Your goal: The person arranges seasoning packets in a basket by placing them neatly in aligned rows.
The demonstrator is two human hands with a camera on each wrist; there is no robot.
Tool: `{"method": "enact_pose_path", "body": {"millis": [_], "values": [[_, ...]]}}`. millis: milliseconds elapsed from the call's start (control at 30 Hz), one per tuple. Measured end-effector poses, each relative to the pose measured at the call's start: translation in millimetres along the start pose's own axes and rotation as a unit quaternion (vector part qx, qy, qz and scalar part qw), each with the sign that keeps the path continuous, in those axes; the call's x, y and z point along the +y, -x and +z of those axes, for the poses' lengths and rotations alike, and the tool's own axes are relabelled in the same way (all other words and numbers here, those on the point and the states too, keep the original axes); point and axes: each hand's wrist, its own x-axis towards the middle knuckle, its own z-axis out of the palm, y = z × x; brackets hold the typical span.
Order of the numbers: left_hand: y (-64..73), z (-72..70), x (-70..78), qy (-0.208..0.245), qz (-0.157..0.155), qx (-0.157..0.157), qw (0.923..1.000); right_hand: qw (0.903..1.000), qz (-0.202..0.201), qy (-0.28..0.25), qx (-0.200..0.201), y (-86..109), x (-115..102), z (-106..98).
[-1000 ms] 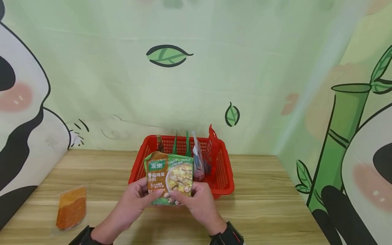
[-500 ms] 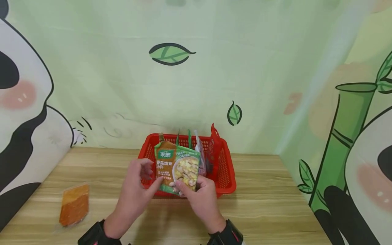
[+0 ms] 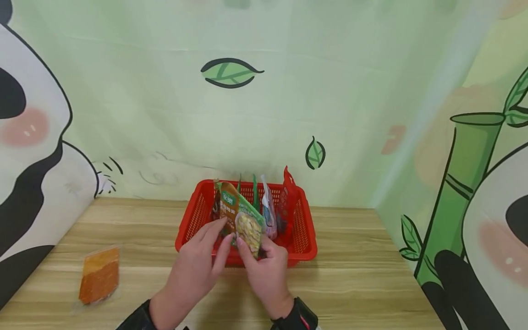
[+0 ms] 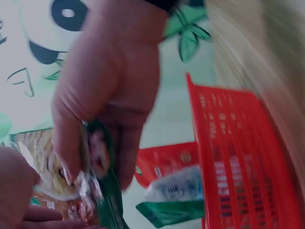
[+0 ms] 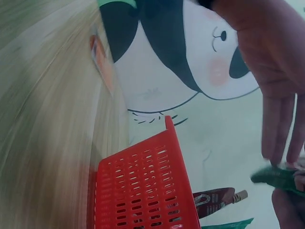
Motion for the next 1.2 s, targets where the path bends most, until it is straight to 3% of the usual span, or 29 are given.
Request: {"method": "enact_pose_path", "body": {"millis": [100,233,300,333,433,533,700,967,1200], "values": [[-0.9,-3.8,4.1,0.102,-0.06,-0.039,0.9922,0.9976,-0.064,0.024,-0.015,2.0,2,2],[-4.3,-9.4,5.0,0.247,-0.12,-0.084,0.958,0.9907,-0.124,0.043,-0.038,3.1,4,4],[-6.6,-11.5,4.4,0.287,-0.136,-0.099,0.943,0.9882,-0.136,0.05,-0.049,3.6,3,4],[-7.7,-12.2,4.2,0.293,-0.141,-0.101,0.9401,0.986,-0.145,0.062,-0.055,3.8,3,5],[-10.2,-13.6,4.5,0.285,-0.155,-0.1,0.9405,0.9787,-0.161,0.105,-0.072,5.9,2,6],[-11.1,-13.9,5.2,0.264,-0.161,-0.079,0.9477,0.9664,-0.19,0.15,-0.085,8.9,0,8],[-11.4,-14.8,3.5,0.23,-0.159,-0.052,0.9587,0.9556,-0.193,0.196,-0.106,15.0,-6,12],[-11.9,-15.4,-6.4,0.181,-0.152,-0.04,0.9708,0.9591,-0.146,0.196,-0.143,17.5,-8,12],[-14.9,-19.9,-17.3,0.161,-0.134,-0.028,0.9775,0.9475,-0.146,0.221,-0.179,4.2,-3,-2]]}}
